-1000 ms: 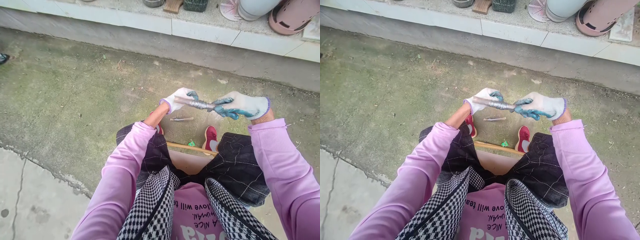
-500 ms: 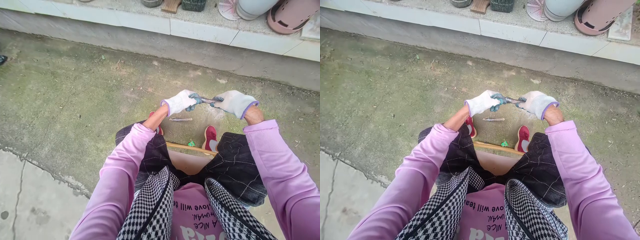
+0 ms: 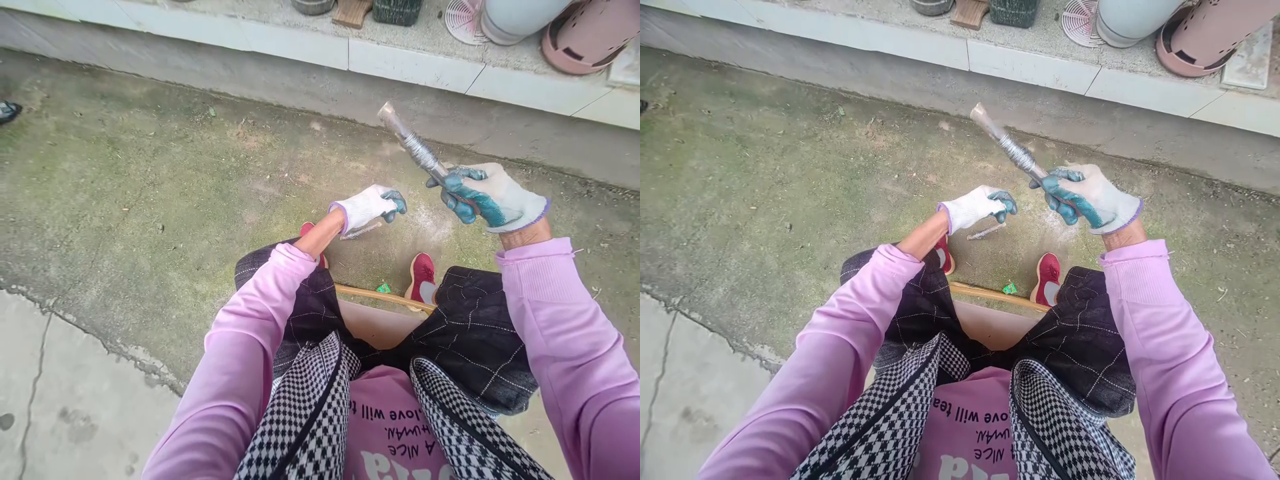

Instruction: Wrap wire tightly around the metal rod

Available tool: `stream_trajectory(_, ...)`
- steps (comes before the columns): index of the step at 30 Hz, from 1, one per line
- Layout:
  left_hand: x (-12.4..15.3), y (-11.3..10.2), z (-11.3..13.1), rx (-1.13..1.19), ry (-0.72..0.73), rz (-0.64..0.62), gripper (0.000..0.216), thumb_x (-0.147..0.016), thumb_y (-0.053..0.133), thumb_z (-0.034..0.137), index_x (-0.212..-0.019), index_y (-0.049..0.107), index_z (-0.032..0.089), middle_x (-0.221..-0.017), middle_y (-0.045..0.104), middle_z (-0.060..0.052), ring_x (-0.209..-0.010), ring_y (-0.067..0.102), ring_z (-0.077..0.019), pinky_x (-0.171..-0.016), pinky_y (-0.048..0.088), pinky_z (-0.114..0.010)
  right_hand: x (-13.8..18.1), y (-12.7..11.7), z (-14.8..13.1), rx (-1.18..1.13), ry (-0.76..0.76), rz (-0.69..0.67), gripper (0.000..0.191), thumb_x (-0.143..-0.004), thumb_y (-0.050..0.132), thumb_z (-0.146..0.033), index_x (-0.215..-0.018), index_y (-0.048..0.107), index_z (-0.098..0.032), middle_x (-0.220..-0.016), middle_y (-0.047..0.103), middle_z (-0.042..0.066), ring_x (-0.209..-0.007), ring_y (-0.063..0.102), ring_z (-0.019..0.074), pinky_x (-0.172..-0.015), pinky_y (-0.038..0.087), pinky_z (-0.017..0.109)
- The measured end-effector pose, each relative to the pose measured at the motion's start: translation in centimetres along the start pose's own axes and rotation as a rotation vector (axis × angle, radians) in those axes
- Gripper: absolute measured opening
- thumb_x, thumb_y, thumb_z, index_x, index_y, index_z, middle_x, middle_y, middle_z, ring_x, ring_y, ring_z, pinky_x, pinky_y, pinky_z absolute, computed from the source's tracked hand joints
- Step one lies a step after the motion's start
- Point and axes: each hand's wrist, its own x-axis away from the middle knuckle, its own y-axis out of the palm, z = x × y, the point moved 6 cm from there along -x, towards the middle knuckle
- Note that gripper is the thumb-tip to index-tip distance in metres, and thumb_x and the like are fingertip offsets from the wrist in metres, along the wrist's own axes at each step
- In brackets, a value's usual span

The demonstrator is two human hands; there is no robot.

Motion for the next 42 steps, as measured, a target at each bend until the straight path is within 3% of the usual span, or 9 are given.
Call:
stream_trajectory(6, -0.9, -2.6, 0.2, -0.083, 0.019, 0.178, 0.01, -0.09, 0.067, 0.013, -0.082, 0.072, 0.017, -0.075, 0.067, 0.001, -0.072, 0.055, -0.0128, -0.071, 0.047, -0.029, 0.4, 0.8, 2.4, 0.203, 0.191, -0.323, 0.06, -0.079, 0.097, -0.07, -0.111, 0.092, -0.019, -0.07, 0.067, 0.002, -0.052, 0.051, 0.0132, -0.042, 0.04, 0.027)
stream_trajectory(9, -0.7, -3.2, 0.5, -0.149, -0.022, 0.187, 0.004, -0.085, 0.071, 0.016, -0.082, 0.072, 0.017, -0.071, 0.061, 0.003, -0.069, 0.053, -0.0128, -0.068, 0.043, -0.029, 0.3, 0.5, 3.4, 0.348, 0.218, -0.37, 0.061, -0.081, 0.094, -0.068, -0.119, 0.094, -0.02, -0.073, 0.07, 0.003, -0.055, 0.054, 0.0147, -0.043, 0.04, 0.027)
stream_trajectory(16, -0.3, -3.4, 0.8, -0.232, 0.005, 0.198, 0.014, -0.092, 0.072, 0.016, -0.078, 0.069, 0.019, -0.069, 0.058, 0.004, -0.069, 0.048, -0.0122, -0.069, 0.04, -0.03, -0.6, 0.0, 4.5, 0.672, 0.267, -0.356, 0.053, -0.094, 0.08, -0.062, -0.126, 0.093, -0.022, -0.078, 0.075, 0.005, -0.06, 0.06, 0.0183, -0.052, 0.043, 0.03)
stream_trajectory(22, 0.1, -1.4, 0.9, -0.031, -0.042, 0.111, 0.009, -0.092, 0.076, 0.014, -0.084, 0.075, 0.017, -0.068, 0.065, 0.002, -0.064, 0.06, -0.0122, -0.071, 0.054, -0.03, -2.8, -0.7, 3.7, 1.018, 0.16, -0.109, 0.042, -0.104, 0.07, -0.057, -0.121, 0.093, -0.027, -0.09, 0.083, 0.011, -0.084, 0.075, 0.0322, -0.069, 0.052, 0.038)
stream_trajectory(25, 0.3, -0.3, 1.1, 0.146, -0.111, 0.026, 0.008, -0.091, 0.081, 0.011, -0.099, 0.08, 0.014, -0.074, 0.075, -0.003, -0.068, 0.071, -0.0142, -0.081, 0.065, -0.035, -2.7, -1.3, 3.1, 0.919, 0.157, 0.004, 0.041, -0.106, 0.068, -0.057, -0.118, 0.091, -0.026, -0.093, 0.081, 0.013, -0.086, 0.075, 0.034, -0.072, 0.054, 0.041)
stream_trajectory(27, 0.4, 0.0, 1.3, 0.242, -0.117, -0.028, 0.013, -0.091, 0.084, 0.011, -0.103, 0.08, 0.012, -0.077, 0.08, -0.005, -0.074, 0.078, -0.0166, -0.089, 0.069, -0.038, -2.2, -1.4, 2.8, 0.711, 0.159, 0.06, 0.043, -0.105, 0.07, -0.064, -0.113, 0.088, -0.026, -0.085, 0.075, 0.012, -0.077, 0.07, 0.0311, -0.067, 0.054, 0.041)
stream_trajectory(32, 0.2, 0.0, 1.5, 0.378, -0.043, -0.101, 0.017, -0.095, 0.089, 0.024, -0.103, 0.078, 0.014, -0.093, 0.087, -0.012, -0.096, 0.087, -0.0241, -0.102, 0.068, -0.043, -0.9, -0.5, 0.9, 0.139, 0.073, 0.105, 0.055, -0.087, 0.091, -0.073, -0.11, 0.081, -0.024, -0.074, 0.062, 0.004, -0.059, 0.05, 0.019, -0.053, 0.043, 0.035)
stream_trajectory(37, 0.1, 0.3, 1.8, 0.305, 0.02, -0.1, 0.028, -0.102, 0.086, 0.042, -0.105, 0.079, 0.015, -0.105, 0.089, -0.015, -0.117, 0.086, -0.0277, -0.113, 0.062, -0.043, 0.1, 0.5, -1.0, -0.059, 0.052, 0.106, 0.036, -0.084, 0.094, -0.051, -0.091, 0.073, -0.022, -0.071, 0.058, 0.001, -0.056, 0.04, 0.0123, -0.049, 0.03, 0.032)
stream_trajectory(42, 0.8, 0.5, 2.5, 0.142, 0.043, -0.088, 0.039, -0.112, 0.068, 0.051, -0.1, 0.081, 0.017, -0.108, 0.089, -0.013, -0.121, 0.083, -0.0231, -0.108, 0.061, -0.033, 0.3, 0.5, -1.3, -0.125, 0.043, 0.106, 0.028, -0.088, 0.091, -0.044, -0.09, 0.073, -0.023, -0.066, 0.055, -0.002, -0.054, 0.039, 0.012, -0.049, 0.029, 0.033)
